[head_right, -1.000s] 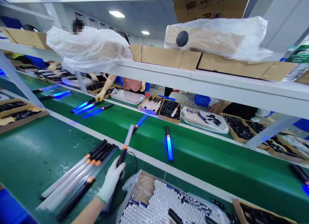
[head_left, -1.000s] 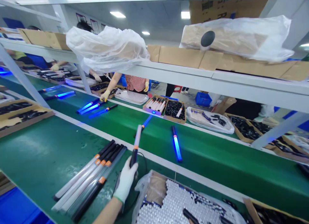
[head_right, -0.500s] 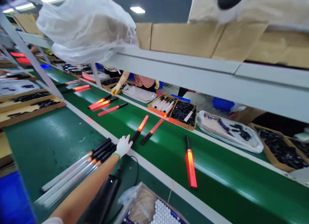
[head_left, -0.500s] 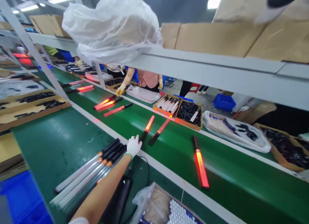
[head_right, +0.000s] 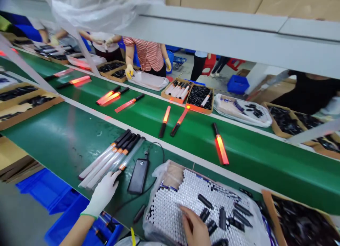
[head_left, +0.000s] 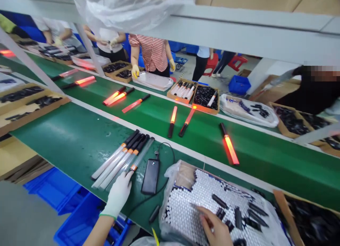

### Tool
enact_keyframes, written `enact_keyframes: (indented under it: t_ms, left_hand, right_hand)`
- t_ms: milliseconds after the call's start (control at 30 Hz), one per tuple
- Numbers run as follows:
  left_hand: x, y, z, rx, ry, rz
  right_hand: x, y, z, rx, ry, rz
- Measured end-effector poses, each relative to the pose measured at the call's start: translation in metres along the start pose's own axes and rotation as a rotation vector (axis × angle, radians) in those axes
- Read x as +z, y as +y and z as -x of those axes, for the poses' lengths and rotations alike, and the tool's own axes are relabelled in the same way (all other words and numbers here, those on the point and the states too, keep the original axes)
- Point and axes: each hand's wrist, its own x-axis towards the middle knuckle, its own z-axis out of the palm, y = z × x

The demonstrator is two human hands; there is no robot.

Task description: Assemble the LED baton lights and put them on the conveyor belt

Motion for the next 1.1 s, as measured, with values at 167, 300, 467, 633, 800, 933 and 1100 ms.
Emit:
enact_keyframes:
  t_ms: [167, 300, 467, 633, 800, 933, 1100]
  left_hand:
    - [-0.004, 0.0, -0.011, -0.117, 0.002, 0.062]
    - [-0.009, -0.017, -0.017, -0.098, -0.017, 0.081]
    - [-0.008, -0.022, -0.015, -0.007, -0.068, 0.17]
    - [0.009, -0.014, -0.002, 0.013, -0.116, 0.35]
    - [0.021, -0.013, 0.003, -0.048, -0.126, 0.625]
    - [0.017, -0.012, 0.009, -0.097, -0.195, 0.956]
    - [-0.011, 0.015, 0.039, -0.198, -0.269, 1.397]
  right_hand:
    - [0.014, -0.013, 0.007, -0.044, -0.034, 0.091]
    - [0.025, -0.023, -0.03, -0.072, 0.006, 0.206]
    - [0.041, -0.035, -0.081, -0.096, -0.023, 0.408]
    - [0.059, -0.035, -0.074, -0.087, 0.015, 0.398]
    - [0.065, -0.032, -0.067, -0.087, 0.055, 0.38]
    - [0.06, -0.032, -0.073, -0.112, 0.034, 0.374]
    - [0.052, -0.033, -0.083, -0.135, -0.025, 0.339]
